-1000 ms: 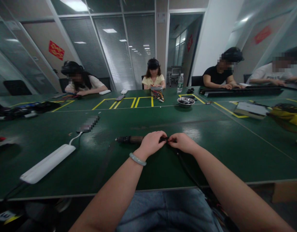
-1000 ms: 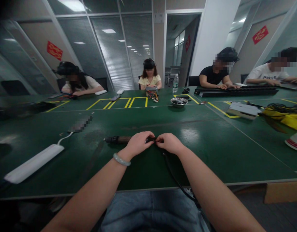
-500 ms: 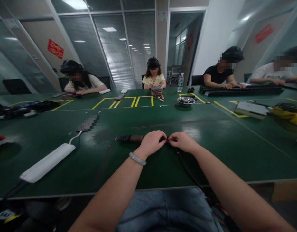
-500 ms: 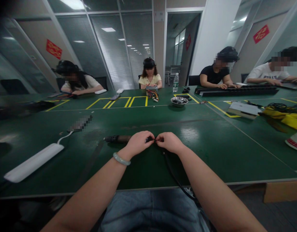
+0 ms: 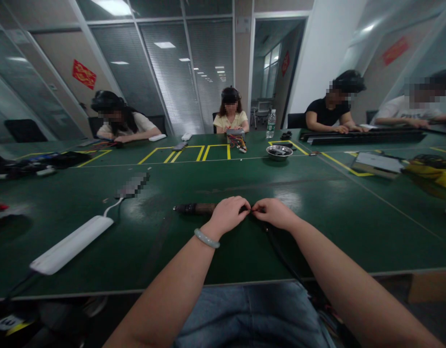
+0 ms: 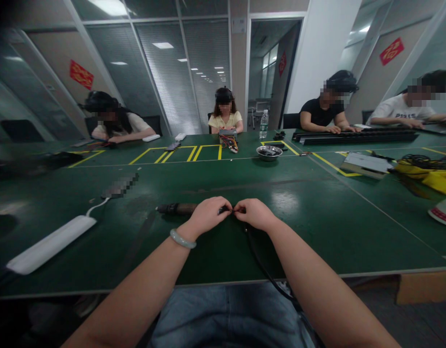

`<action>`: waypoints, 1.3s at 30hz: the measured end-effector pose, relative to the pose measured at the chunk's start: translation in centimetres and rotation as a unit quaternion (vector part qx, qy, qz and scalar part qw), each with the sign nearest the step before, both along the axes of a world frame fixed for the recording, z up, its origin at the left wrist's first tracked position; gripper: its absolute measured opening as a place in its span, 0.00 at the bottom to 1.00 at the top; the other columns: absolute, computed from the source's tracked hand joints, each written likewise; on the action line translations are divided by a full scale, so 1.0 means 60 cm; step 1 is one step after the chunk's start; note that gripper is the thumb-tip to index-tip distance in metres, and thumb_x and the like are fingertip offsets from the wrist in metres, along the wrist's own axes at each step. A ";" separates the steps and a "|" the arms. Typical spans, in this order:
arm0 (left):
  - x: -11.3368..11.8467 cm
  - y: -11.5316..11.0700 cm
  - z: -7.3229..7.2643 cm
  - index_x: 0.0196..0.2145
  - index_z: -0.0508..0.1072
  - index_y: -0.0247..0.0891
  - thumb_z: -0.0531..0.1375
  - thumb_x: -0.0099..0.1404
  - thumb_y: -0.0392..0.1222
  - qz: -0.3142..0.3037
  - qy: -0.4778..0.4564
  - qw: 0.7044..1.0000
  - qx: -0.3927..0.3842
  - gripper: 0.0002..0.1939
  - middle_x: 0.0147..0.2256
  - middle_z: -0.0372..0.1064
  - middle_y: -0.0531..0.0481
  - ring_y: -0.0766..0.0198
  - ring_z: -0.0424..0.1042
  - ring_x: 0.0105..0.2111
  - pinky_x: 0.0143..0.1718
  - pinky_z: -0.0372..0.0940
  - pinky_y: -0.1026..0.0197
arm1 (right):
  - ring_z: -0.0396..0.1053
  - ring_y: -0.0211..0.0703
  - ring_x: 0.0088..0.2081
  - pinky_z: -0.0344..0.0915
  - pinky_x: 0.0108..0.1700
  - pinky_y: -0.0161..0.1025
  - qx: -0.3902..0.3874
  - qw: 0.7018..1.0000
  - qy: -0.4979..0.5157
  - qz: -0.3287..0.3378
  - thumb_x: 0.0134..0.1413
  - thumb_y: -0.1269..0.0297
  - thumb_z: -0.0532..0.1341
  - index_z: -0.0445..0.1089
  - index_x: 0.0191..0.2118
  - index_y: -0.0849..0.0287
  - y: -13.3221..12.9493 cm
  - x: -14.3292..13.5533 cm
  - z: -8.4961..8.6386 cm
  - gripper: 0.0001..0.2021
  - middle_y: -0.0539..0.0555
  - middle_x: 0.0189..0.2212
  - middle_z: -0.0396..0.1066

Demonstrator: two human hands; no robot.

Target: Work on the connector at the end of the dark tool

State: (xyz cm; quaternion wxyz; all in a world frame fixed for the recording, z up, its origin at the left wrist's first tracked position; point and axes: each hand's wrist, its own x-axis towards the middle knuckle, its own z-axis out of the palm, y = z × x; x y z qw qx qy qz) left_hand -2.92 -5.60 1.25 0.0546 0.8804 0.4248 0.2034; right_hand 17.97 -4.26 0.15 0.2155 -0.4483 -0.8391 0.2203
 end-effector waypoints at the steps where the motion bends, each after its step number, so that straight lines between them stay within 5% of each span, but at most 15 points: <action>1: 0.000 0.000 -0.001 0.40 0.71 0.42 0.57 0.66 0.43 0.000 0.000 1.000 0.003 0.06 0.40 0.70 0.52 0.60 0.69 0.42 0.45 0.62 0.57 | 0.71 0.39 0.31 0.61 0.34 0.33 -0.001 1.000 0.001 0.000 0.52 0.64 0.60 0.76 0.37 0.56 0.000 0.000 0.000 0.09 0.49 0.31 0.76; 20: 0.001 0.006 -0.009 0.36 0.70 0.41 0.58 0.65 0.41 0.001 0.004 1.000 0.017 0.03 0.37 0.69 0.52 0.60 0.68 0.39 0.42 0.62 0.58 | 0.69 0.38 0.31 0.59 0.33 0.32 -0.047 0.998 0.005 -0.030 0.54 0.63 0.60 0.75 0.35 0.56 -0.003 -0.008 0.001 0.07 0.48 0.30 0.75; 32: 0.001 0.003 -0.011 0.37 0.68 0.41 0.60 0.64 0.39 -0.001 0.000 1.000 0.020 0.03 0.37 0.68 0.53 0.61 0.68 0.40 0.41 0.62 0.58 | 0.69 0.39 0.27 0.54 0.26 0.33 -0.067 0.983 -0.034 -0.167 0.54 0.54 0.62 0.75 0.32 0.56 -0.011 -0.040 0.001 0.11 0.49 0.26 0.74; 39: 0.001 -0.003 -0.004 0.38 0.68 0.40 0.59 0.64 0.38 0.002 0.013 1.000 0.015 0.04 0.39 0.68 0.51 0.59 0.68 0.41 0.44 0.62 0.56 | 0.69 0.40 0.28 0.55 0.26 0.34 -0.051 0.982 -0.064 -0.170 0.52 0.55 0.64 0.76 0.32 0.56 -0.013 -0.049 0.012 0.10 0.51 0.27 0.75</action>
